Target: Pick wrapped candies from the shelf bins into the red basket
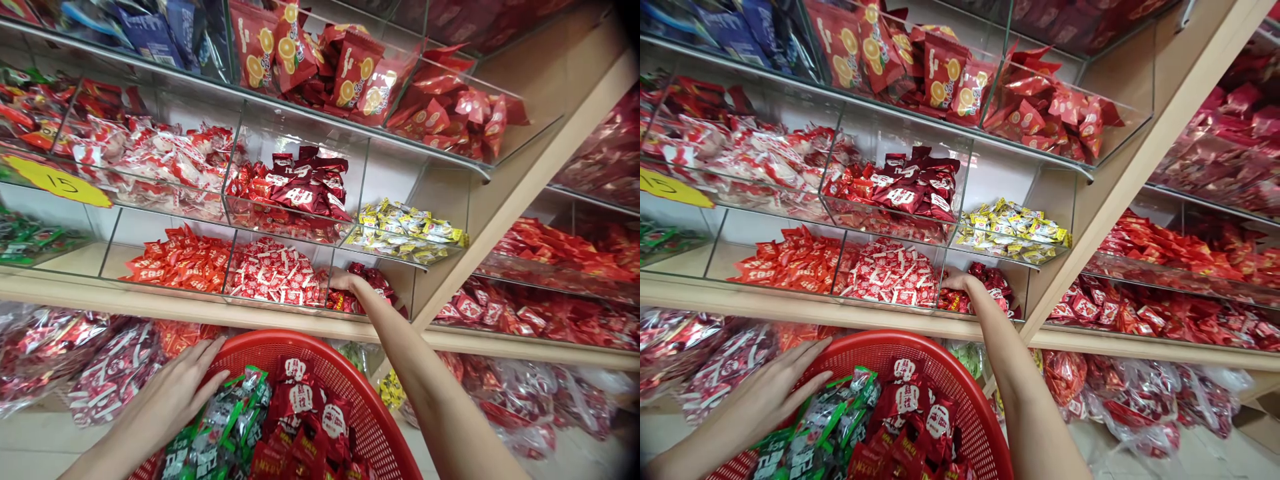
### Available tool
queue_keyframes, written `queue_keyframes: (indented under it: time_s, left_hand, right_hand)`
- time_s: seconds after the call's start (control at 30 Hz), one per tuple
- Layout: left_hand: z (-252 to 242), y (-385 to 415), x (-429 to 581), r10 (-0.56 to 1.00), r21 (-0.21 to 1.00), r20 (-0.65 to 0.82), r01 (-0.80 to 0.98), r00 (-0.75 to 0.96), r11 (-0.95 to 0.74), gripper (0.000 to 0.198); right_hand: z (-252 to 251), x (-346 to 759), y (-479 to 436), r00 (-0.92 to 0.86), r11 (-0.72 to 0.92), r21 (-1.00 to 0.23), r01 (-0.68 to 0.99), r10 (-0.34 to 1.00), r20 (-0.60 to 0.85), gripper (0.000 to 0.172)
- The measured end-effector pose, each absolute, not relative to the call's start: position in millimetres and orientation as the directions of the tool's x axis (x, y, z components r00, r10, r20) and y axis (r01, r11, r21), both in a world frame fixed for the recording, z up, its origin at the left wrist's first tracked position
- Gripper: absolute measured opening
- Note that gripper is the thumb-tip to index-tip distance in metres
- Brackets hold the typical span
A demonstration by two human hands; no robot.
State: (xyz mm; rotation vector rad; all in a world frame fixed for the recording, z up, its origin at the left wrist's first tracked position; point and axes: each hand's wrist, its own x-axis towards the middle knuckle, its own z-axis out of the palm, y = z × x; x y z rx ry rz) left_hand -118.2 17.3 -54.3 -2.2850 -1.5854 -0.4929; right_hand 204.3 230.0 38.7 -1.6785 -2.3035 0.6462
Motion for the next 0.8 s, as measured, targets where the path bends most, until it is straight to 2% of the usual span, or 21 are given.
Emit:
queue_keyframes:
  time_s: [0.1,0.3,0.6,0.8]
  left_hand:
    - [-57.8,17.4,-120.2,0.849,-0.038,0.427,0.944,0.311,-0.327,0.061]
    - [-57.7,18.0,-119.4,0.823,-0.089,0.461,0.94,0.331,-0.329,0.06]
    - [-54.1,16.8,-117.3,0.735,-0.213,0.55,0.917,0.398,-0.337,0.057]
    - [-52.3,16.2,-117.2,0.791,-0.129,0.497,0.932,0.357,-0.339,0.06]
  right_hand:
    - [37.6,208.8,231.3,-0.441,0.301,-0.63,0.716,0.894,-0.074,0.038]
    - [33.4,217.2,231.2,-0.394,0.228,-0.824,0.519,0.919,0.006,0.041]
    - [30.5,217.8,232.3,-0.383,0.169,-0.895,0.414,0.924,-0.003,0.03]
    - [23.7,223.8,236.4,-0.356,0.123,-0.926,0.358,0.934,-0.014,0.026]
